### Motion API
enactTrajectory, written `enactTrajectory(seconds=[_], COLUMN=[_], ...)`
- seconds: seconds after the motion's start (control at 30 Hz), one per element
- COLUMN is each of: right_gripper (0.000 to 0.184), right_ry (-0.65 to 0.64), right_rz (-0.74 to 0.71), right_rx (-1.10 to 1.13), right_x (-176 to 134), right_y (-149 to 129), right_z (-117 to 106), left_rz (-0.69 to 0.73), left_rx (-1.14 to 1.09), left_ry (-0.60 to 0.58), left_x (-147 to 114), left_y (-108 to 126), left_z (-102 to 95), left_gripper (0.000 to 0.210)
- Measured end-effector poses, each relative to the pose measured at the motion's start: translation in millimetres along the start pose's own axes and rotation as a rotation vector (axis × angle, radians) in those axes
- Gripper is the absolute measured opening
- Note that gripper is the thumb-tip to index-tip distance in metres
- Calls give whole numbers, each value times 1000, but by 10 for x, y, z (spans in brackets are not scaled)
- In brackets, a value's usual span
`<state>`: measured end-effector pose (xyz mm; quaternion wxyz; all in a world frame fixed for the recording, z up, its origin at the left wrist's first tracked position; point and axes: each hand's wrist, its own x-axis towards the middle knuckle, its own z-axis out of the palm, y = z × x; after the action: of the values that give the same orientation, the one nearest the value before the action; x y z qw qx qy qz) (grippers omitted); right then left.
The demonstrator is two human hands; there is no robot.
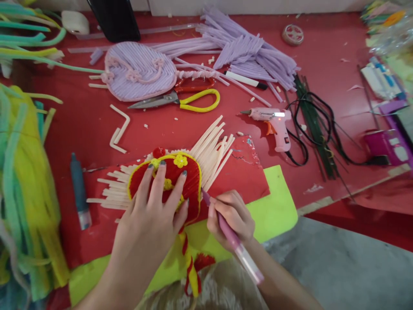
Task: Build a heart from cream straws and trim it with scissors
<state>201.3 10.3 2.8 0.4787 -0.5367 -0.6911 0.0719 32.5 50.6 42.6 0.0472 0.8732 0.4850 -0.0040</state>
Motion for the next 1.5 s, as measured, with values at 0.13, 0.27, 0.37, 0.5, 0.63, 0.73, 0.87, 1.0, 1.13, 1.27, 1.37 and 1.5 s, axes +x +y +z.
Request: enactTrajectory(seconds=[0.13,0.27,0.37,0.5,0.63,0.73,0.87,1.0,1.13,1.27,1.37,1.5], right_gripper=[23,27,25,23,26,23,20,20,17,17,17,17], right_ry=[-34,-48,-57,-51,-59,-73,-46,-41,-26,-46,-54,-37], right_rz=[21,30,23,-14,-10,-31,-61,-78,-74,-70,-71,-77], right_rx=[-20,-46,-42,-1,2,28,53,64,81,79,84,75], right_x=[-6,-30,-56,-84,-86,-81,-93,-128,-154,-191,-231,-244], right_y=[1,-11,-17,-11,-2,-6,-14,-13,-15,-7,8,14], right_z=[-17,-31,-38,-44,-52,-60,-65,-64,-69,-71,-68,-64], left_rz=[-1,-6,-7,-9,-23,-14,-14,-20,-10,-9,-20,-16], left_rx=[-2,10,0,-32,-35,-30,-15,-4,-26,-32,-5,18], left_ry=[-18,1,10,10,14,22,-2,-9,22,15,7,11], left_x=[-8,-10,-17,-29,-28,-26,-24,-15,-8,-9,-16,-19], left_y=[4,-4,-3,3,9,10,6,8,11,13,11,11], left_z=[4,17,23,21,18,21,21,10,1,-2,8,21], left_gripper=[48,48,48,47,47,48,50,49,47,45,47,49])
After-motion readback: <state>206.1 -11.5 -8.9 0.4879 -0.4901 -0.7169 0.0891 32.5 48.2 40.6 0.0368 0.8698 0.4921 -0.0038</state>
